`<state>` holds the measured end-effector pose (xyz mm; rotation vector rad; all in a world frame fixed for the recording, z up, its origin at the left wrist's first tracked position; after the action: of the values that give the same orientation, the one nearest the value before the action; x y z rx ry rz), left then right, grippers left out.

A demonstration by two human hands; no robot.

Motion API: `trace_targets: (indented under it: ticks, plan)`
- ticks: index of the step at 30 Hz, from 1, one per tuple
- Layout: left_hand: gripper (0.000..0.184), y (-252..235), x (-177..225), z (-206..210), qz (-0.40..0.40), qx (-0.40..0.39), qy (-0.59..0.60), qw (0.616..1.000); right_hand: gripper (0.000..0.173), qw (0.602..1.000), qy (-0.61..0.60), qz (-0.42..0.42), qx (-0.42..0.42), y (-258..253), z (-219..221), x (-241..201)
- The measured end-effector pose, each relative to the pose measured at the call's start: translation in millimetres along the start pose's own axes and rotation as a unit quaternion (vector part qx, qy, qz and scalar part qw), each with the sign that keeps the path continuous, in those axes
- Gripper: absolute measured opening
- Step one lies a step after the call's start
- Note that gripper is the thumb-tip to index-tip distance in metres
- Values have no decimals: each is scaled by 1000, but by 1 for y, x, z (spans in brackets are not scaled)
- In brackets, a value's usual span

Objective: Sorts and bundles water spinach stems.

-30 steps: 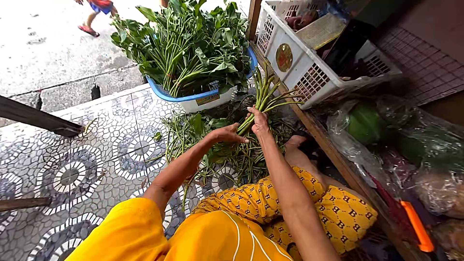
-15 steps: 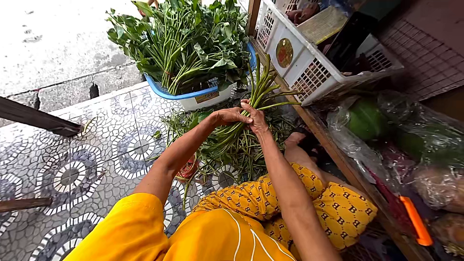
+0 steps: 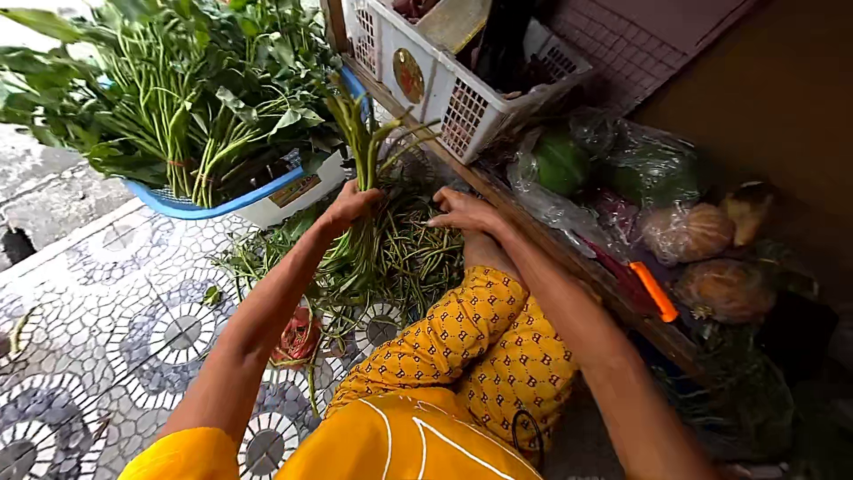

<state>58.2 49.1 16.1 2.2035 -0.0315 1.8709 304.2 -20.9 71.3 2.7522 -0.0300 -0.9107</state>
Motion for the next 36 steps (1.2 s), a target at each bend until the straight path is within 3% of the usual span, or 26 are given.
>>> trace_targets:
  ticks: [2,3,5,7,9,12,15,19,25,28,30,33,36]
  plan:
    - [11,-9,-1,-16,-10,46,50,998,40,994,100,28,45,55,-61,33]
    - [9,-12,-2,-22,-21,66,72,995,32,983,136,58,111,86,-87,63]
    - [7,-17,-5,-32,-40,96,109,989,31,934,206,160,244,141,-117,139]
    - [8,-24,-11,-38,-46,107,133,984,48,870,263,314,274,180,-118,208]
    - [6,-31,-16,-40,-46,103,147,983,52,846,259,389,256,206,-100,249]
    - [6,-35,-18,-34,-61,93,152,982,42,860,222,362,283,224,-77,265]
    - [7,-36,-19,-29,-72,96,147,982,46,854,166,364,333,229,-78,277]
    - [12,-25,-28,-32,-68,77,121,987,47,831,163,406,343,236,-88,259]
    - [12,-22,-28,-32,-87,88,77,989,64,786,145,474,370,262,-88,219]
    - [11,-13,-26,-31,-70,71,52,994,68,778,86,457,422,284,-81,204]
    - [9,-7,-27,-31,-59,47,42,996,69,792,27,402,458,294,-78,188]
    - [11,0,-24,-26,-53,9,19,998,52,829,-25,300,471,273,-80,147]
    - [22,2,-14,-16,-47,-11,-4,999,37,905,-21,216,365,218,-80,94]
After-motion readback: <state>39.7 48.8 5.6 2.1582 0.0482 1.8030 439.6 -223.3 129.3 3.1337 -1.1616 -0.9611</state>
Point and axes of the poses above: each hand's wrist, its own y-axis away from the middle knuckle, its own z-axis out of the palm, x = y × z, the point moved 2 cm from there along -y, towards the middle knuckle, and after that the axes turned 14 degrees about x, right-handed, at the moved point
